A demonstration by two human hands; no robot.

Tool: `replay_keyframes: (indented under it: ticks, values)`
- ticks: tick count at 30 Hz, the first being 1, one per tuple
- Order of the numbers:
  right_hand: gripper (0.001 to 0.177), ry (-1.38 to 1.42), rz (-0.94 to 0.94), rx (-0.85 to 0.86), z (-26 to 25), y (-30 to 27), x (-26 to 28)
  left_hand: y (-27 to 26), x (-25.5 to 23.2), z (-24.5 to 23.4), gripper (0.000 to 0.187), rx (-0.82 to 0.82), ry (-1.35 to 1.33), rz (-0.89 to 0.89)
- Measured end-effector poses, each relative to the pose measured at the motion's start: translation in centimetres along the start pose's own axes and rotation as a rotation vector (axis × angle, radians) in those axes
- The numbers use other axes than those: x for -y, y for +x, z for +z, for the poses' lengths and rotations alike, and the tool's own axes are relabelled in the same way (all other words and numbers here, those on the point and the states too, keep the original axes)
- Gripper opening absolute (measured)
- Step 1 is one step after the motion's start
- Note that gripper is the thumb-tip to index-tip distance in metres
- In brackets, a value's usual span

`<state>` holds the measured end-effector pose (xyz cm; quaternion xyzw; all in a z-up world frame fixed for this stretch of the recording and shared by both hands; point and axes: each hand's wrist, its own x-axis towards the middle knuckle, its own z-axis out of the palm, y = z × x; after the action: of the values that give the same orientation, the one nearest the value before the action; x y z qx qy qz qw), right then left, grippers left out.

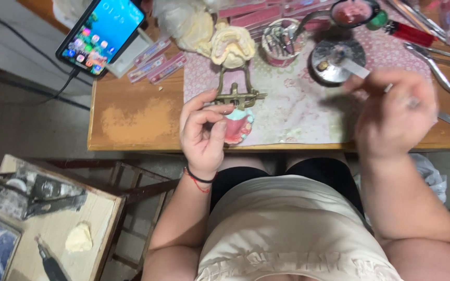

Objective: The person is using pliers and a dental probe to adjust and shape components on a dental mold at a laboratory bench.

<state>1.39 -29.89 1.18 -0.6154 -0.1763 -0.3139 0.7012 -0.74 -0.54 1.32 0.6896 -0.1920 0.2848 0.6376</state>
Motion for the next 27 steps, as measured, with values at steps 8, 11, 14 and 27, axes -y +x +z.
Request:
replay_keyframes:
  ticks: [8,11,14,27]
  values:
    - [0.038,-0.068,0.317,-0.178,-3.1,4.9,-0.2,-0.2,0.2,0.2,0.017,-0.025,0.024,0.013]
    - [0.034,-0.106,0.353,-0.184,-3.2,4.7,-0.2,-0.2,0.3,0.2,0.016,-0.014,0.009,0.003]
    - [0.031,-0.101,0.345,-0.197,-3.4,4.6,-0.4,-0.2,0.3,0.1,0.016,-0.021,0.022,-0.001]
    - [0.027,-0.031,0.522,-0.191,-3.0,4.0,-0.7,-0.3,0.3,0.2,0.018,-0.031,0.005,-0.003]
